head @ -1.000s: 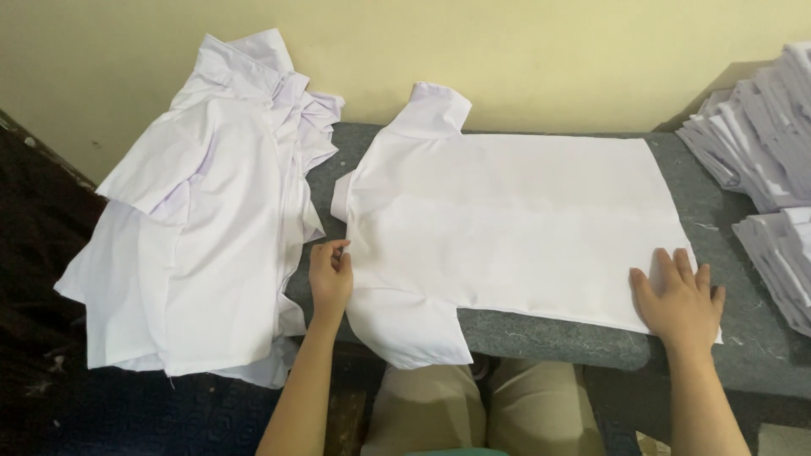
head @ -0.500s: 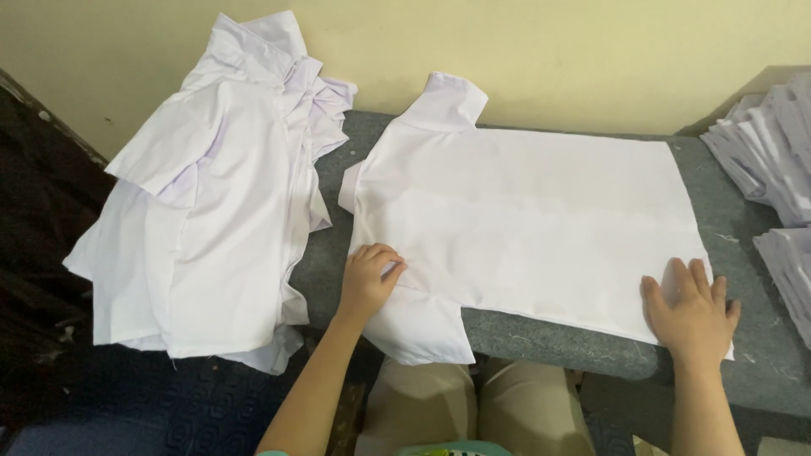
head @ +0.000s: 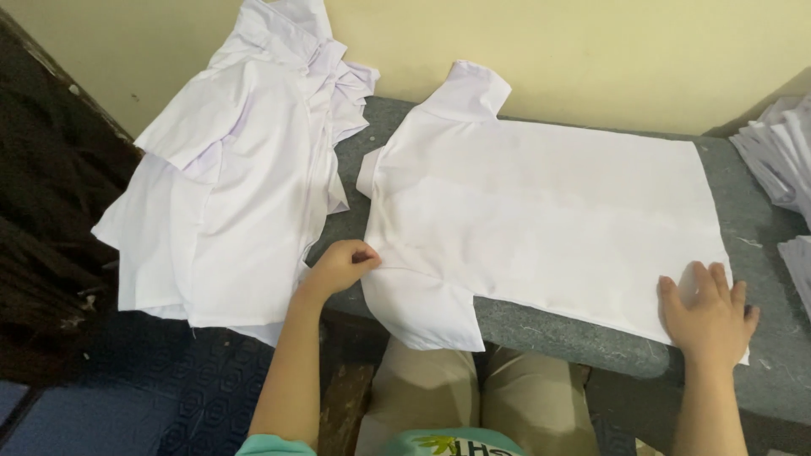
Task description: A person is neatly folding a white school shirt on a grey work surface in a factory setting.
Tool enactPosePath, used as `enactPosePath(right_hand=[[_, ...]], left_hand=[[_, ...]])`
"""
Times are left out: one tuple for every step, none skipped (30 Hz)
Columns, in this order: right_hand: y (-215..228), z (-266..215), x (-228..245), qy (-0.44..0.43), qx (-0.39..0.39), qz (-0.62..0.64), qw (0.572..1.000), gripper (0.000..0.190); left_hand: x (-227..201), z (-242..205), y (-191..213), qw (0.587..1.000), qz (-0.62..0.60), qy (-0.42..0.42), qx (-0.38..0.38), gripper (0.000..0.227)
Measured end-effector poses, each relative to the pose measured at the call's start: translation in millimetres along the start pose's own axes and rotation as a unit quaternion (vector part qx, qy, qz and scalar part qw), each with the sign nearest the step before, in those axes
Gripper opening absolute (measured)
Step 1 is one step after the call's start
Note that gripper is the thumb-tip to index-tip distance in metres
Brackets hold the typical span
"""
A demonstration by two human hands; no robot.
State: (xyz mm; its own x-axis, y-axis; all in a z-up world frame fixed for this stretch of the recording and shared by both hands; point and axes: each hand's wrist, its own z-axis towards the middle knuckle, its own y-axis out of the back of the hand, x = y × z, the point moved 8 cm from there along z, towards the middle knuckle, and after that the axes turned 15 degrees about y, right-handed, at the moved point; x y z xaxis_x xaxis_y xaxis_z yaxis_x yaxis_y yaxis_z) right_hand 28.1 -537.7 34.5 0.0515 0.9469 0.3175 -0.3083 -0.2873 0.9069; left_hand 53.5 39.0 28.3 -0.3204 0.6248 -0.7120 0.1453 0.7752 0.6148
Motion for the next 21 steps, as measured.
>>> enactPosePath(right_hand=[[3,1,4,0.002,0.001,0.001,1.0,0.07],[4,1,6,-0.01,0.012,-0.001,1.0,0.072],[5,1,8,-0.022,0.023,-0.002,0.999,0.073],[2,1,5,-0.021,0.023,-0.001,1.0,0.073],[1,2,3,-0.015,0.015,0.003,1.0,0.073],[0,1,0,-0.01,0.007,0.006,1.0,0.072],[-1,2,1,-0.011,0.008,0.006,1.0,0.072],[-1,1,0,-0.014,0.008,0.009,1.0,0.071],[-1,1,0,-0.016,0.008,0.011,1.0,0.071],[-4,1,-4,-0.017,0.009,0.011,1.0,0.071],[-5,1,-6,-0.007,0.001,0.003,1.0,0.072],[-5,4,-7,0.005,-0.009,-0.006,1.0,0.073],[-2,2,-2,0.005,-0.008,-0.006,1.0,0.073],[0,1,1,-0.007,0.002,-0.002,1.0,0.072],[2,1,5,-0.019,0.012,0.002,1.0,0.071],[1,2,3,-0.019,0.01,0.001,1.0,0.071],[0,3,2,-0.011,0.004,-0.003,1.0,0.071],[-2,2,0,-0.004,0.001,-0.008,1.0,0.072],[-4,1,-4,-0.003,0.002,-0.009,1.0,0.072],[-6,2,-6,0.0,-0.005,-0.011,1.0,0.072],[-7,4,-9,0.003,-0.012,-0.012,1.0,0.073]], left_hand=[[-1,-3,4,1.0,-0.001,0.002,-0.002,0.017],[0,-5,5,1.0,-0.002,0.011,0.015,0.013],[0,-7,5,0.999,-0.003,0.02,0.031,0.012],[2,-5,6,0.999,-0.003,0.02,0.03,0.012],[2,-5,3,0.999,-0.007,0.004,0.046,0.011],[2,-4,0,0.998,-0.01,-0.012,0.064,0.012],[4,-2,0,0.998,-0.009,-0.012,0.064,0.012],[6,-1,-2,0.997,-0.023,-0.019,0.076,0.016],[7,0,-3,0.995,-0.036,-0.026,0.089,0.02],[4,-2,-5,0.995,-0.036,-0.025,0.09,0.02],[0,-3,-3,0.997,-0.038,-0.024,0.068,0.011],[-4,-4,0,0.998,-0.042,-0.024,0.046,0.003],[-4,-7,-1,0.998,-0.042,-0.023,0.046,0.003],[-6,-8,1,0.998,-0.041,-0.019,0.043,0.003],[-7,-9,2,0.998,-0.041,-0.014,0.039,0.006],[-11,-10,6,0.998,-0.041,-0.016,0.038,0.006],[-10,-10,9,0.999,-0.024,0.007,0.038,0.009],[-6,-12,10,0.999,-0.008,0.032,0.039,0.014],[-5,-11,10,0.999,-0.009,0.032,0.039,0.014],[-3,-10,15,0.998,-0.041,0.042,0.029,0.016],[0,-8,19,0.996,-0.072,0.052,0.018,0.018]])
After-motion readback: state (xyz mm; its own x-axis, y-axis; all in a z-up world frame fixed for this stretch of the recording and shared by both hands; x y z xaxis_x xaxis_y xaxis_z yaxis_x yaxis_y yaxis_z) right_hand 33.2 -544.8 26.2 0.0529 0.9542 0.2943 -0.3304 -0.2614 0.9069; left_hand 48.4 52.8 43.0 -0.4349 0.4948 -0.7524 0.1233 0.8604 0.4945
